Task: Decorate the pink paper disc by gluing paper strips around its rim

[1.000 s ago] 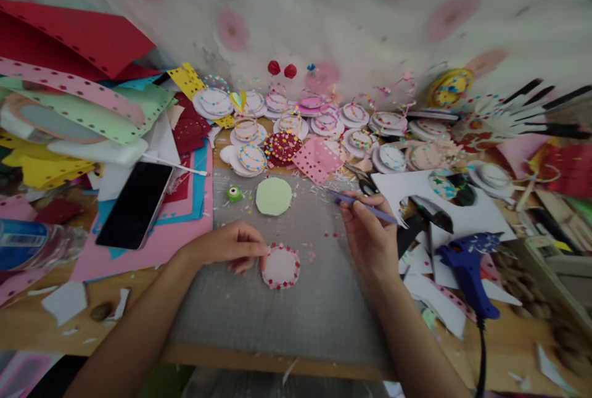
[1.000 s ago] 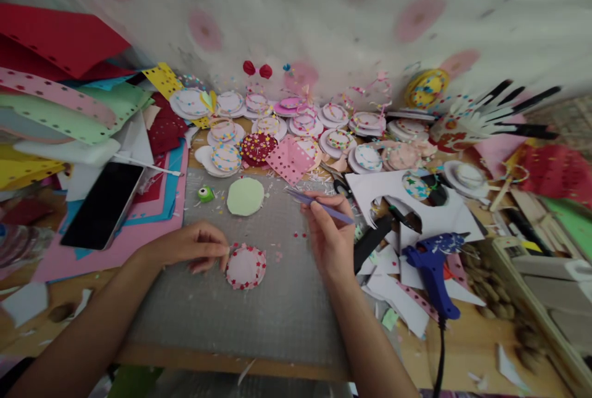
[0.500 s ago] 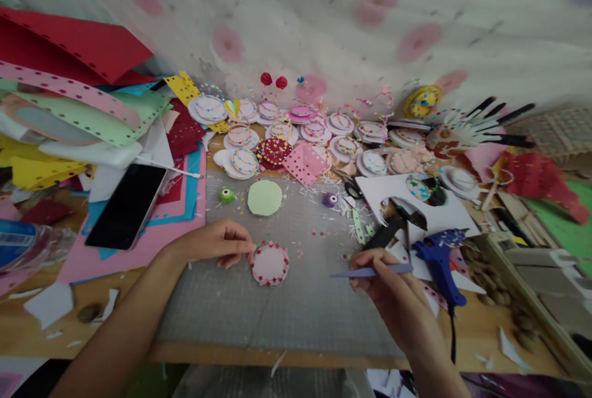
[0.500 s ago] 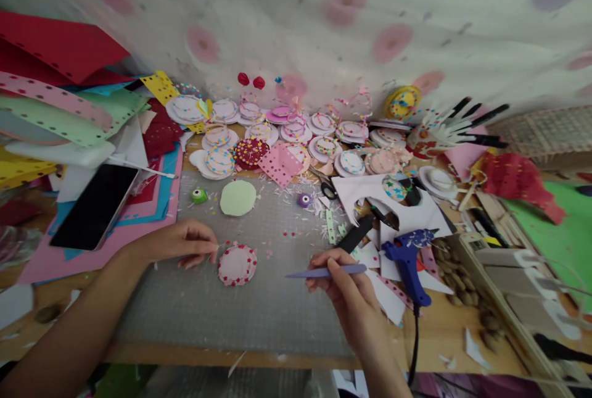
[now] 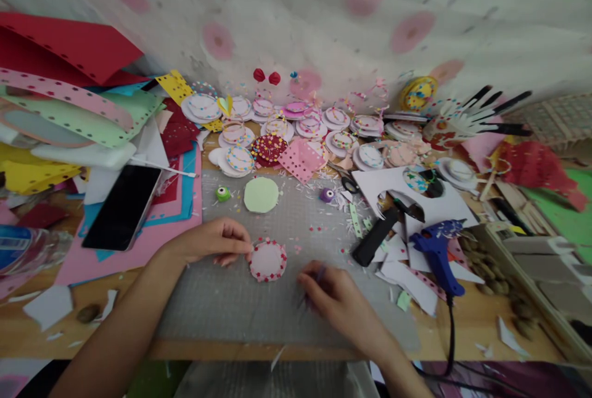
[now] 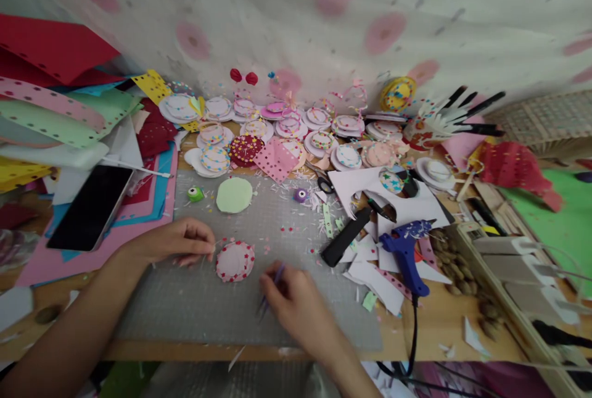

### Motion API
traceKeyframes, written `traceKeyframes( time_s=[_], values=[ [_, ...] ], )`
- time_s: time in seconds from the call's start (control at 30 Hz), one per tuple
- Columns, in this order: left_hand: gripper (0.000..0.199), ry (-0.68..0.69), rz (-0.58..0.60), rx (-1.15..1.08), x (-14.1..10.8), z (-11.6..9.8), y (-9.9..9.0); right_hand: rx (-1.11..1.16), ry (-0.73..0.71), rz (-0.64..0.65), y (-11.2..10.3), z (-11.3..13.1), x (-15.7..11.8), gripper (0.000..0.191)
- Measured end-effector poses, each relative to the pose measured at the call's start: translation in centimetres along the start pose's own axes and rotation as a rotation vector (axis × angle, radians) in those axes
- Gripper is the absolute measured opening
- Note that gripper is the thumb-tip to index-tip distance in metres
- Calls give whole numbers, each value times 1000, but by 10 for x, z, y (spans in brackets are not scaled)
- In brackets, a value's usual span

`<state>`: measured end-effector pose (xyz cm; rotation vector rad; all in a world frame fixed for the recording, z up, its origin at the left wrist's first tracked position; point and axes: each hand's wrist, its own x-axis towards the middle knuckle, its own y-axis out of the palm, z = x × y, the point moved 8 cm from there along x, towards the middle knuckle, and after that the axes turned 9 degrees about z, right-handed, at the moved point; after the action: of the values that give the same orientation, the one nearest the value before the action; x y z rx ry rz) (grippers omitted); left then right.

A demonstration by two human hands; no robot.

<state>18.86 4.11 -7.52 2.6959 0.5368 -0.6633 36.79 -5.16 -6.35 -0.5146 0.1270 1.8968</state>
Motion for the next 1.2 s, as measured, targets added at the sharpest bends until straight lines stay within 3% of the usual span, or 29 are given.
traceKeyframes(
  time_s=[0.27, 0.47, 0.83, 1.2],
  values=[
    [25, -1, 12, -12, 3, -1, 4, 102, -33, -37, 8, 1, 32, 25],
    [22, 2, 6, -32, 4, 0, 4, 175, -7, -34, 7, 0, 34, 25],
    [25, -31, -40, -107, 6, -1, 14, 114, -12, -38, 9, 7, 32, 22],
    [26, -62, -13, -143, 10, 3, 22, 189, 13, -16, 13, 2, 34, 24]
  ],
)
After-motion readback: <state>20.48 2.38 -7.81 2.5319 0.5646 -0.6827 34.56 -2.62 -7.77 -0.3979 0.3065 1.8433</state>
